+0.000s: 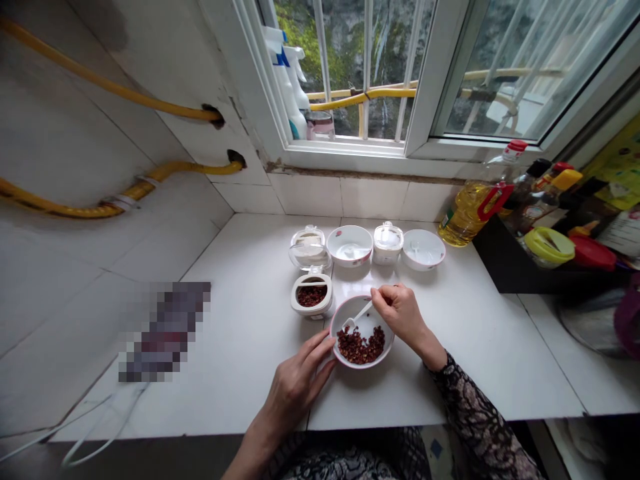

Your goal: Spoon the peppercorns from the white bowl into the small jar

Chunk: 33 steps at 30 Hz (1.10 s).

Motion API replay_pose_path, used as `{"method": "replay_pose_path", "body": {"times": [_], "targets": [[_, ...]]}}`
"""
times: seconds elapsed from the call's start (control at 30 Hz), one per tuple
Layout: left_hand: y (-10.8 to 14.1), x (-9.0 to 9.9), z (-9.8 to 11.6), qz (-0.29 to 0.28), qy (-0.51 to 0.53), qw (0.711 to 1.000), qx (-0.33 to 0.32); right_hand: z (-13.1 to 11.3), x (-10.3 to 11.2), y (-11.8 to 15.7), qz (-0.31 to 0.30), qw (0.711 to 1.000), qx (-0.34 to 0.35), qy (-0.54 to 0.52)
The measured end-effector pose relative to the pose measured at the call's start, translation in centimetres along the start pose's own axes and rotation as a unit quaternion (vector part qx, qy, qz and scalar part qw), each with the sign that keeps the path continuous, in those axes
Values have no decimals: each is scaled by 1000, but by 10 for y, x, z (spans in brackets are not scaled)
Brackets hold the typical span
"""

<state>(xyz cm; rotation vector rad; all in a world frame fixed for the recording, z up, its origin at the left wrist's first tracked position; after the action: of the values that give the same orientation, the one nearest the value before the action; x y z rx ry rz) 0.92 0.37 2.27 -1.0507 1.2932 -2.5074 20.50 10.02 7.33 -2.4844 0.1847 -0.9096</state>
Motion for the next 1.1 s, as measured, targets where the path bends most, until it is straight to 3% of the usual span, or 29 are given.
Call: {"method": "replay_pose_path", "body": {"times": [0.23,0.43,0.53,0.63,0.73,0.83,0.93,1.1], "targets": [[1,-1,0,4,-5,1000,-5,10,-2,1,-13,987,-128,-93],[2,-2,-1,6,-6,1000,-11,4,-5,-10,7,979,-150,-140],[3,-2,-1,5,-5,1000,-9,-14,-4,-25,31,988,-94,-116],[3,-2,-1,6,-4,1000,-9,-44,-2,-37,97,993,43,-46],[3,-2,-1,11,-6,1000,-11,-74,-7,-36,144,963,227,35],[3,-2,-1,12,-8,1000,-11,-91,-17,-26,135,921,354,91],[4,-3,-1,8,-5,1000,-10,-92,-12,-23,141,916,366,84],[4,-1,-2,5,-7,1000,-10,-65,15,-29,145,955,257,4]]}}
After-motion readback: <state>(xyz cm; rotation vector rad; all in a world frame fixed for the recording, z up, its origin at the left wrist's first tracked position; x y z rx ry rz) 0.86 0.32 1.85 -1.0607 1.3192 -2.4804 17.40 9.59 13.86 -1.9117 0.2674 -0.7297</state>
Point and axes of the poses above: each hand's wrist, its own y-axis away from the middle knuckle, its own x-axis out of the back of the hand, z = x × y, the point moved 5 cm from there along -y, towards the middle knuckle, and after that the axes turned 12 degrees about z, right-handed, at the moved point
